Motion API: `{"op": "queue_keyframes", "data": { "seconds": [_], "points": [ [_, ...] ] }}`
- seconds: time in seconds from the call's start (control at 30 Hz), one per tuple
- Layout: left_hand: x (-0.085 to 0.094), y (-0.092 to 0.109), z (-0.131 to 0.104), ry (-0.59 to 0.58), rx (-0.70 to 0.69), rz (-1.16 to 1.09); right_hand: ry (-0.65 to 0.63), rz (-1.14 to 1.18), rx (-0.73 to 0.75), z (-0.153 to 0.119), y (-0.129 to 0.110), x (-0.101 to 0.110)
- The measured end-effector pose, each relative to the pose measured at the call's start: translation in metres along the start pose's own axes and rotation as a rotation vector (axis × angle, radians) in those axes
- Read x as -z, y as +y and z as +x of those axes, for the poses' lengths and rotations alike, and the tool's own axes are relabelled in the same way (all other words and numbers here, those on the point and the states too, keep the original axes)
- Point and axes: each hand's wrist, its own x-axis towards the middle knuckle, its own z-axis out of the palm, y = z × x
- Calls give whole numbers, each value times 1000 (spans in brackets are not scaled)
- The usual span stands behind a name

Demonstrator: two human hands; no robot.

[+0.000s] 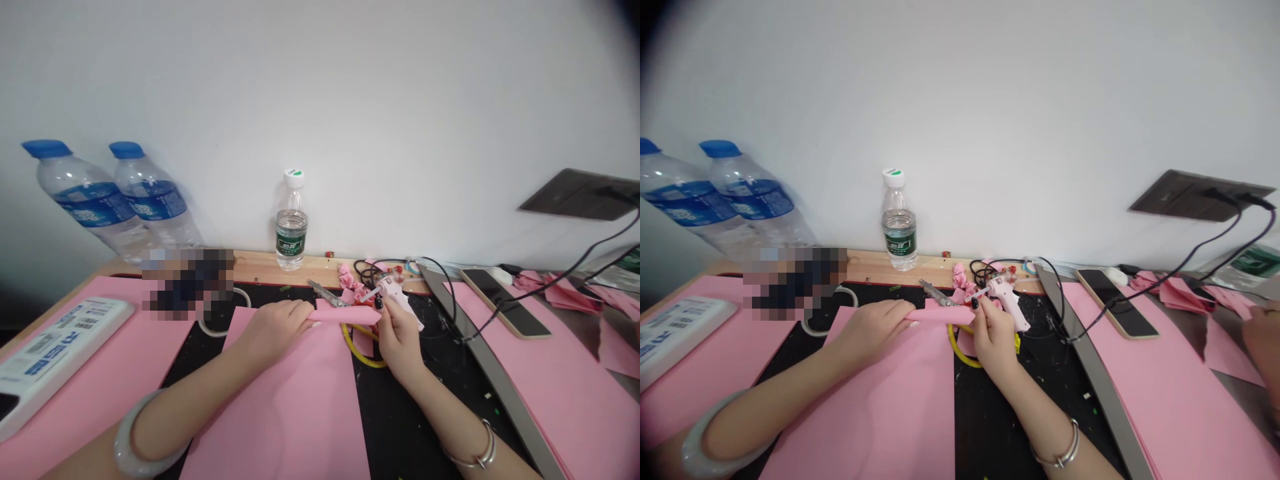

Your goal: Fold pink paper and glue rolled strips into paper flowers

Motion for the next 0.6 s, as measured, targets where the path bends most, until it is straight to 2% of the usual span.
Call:
{"op": "queue_keyframes", "data": {
  "seconds": [0.23, 0.6],
  "points": [
    [-1, -6, -3, -11, 21, -1, 123, 67, -136, 0, 11, -2],
    [-2, -9, -4, -4, -18, -15, 128, 181, -218, 0, 15, -4]
  ]
}}
